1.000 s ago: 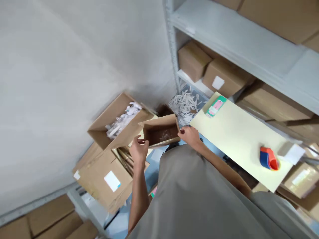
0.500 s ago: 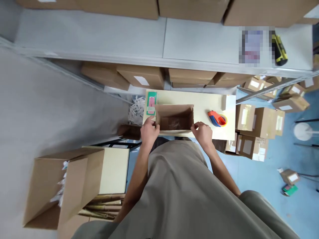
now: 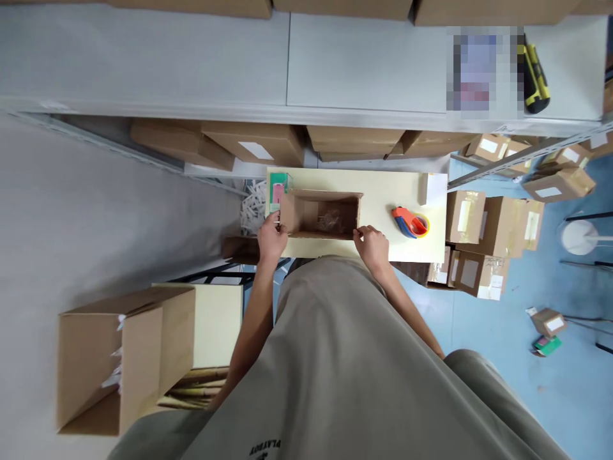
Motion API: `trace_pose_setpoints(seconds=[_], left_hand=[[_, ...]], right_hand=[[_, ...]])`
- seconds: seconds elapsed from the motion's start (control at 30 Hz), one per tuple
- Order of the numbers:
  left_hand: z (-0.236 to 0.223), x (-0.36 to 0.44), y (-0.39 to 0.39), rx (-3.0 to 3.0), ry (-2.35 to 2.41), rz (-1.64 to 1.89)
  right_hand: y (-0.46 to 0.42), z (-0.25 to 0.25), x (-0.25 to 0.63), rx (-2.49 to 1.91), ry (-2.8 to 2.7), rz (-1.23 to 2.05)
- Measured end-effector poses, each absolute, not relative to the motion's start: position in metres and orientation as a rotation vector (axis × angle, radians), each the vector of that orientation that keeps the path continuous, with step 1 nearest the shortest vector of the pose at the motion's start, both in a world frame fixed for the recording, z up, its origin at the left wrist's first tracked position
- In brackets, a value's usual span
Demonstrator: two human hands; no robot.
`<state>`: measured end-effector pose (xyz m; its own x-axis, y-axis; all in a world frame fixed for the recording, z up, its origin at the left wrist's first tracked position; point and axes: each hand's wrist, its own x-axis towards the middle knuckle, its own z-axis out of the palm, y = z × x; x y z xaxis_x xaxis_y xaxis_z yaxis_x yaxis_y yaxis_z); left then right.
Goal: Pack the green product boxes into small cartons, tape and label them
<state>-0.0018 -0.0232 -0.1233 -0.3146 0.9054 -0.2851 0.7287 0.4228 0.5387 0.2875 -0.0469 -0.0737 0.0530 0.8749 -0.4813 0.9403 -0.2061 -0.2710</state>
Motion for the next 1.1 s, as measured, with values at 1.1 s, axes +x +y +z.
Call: trace_pose_setpoints(seconds=[1.1], left_hand=[[-0.171, -0.05, 0.021, 1.069, 2.125, 0.489]], right_hand=[[-0.064, -0.06, 0.32, 2.67, 1.624, -0.832]])
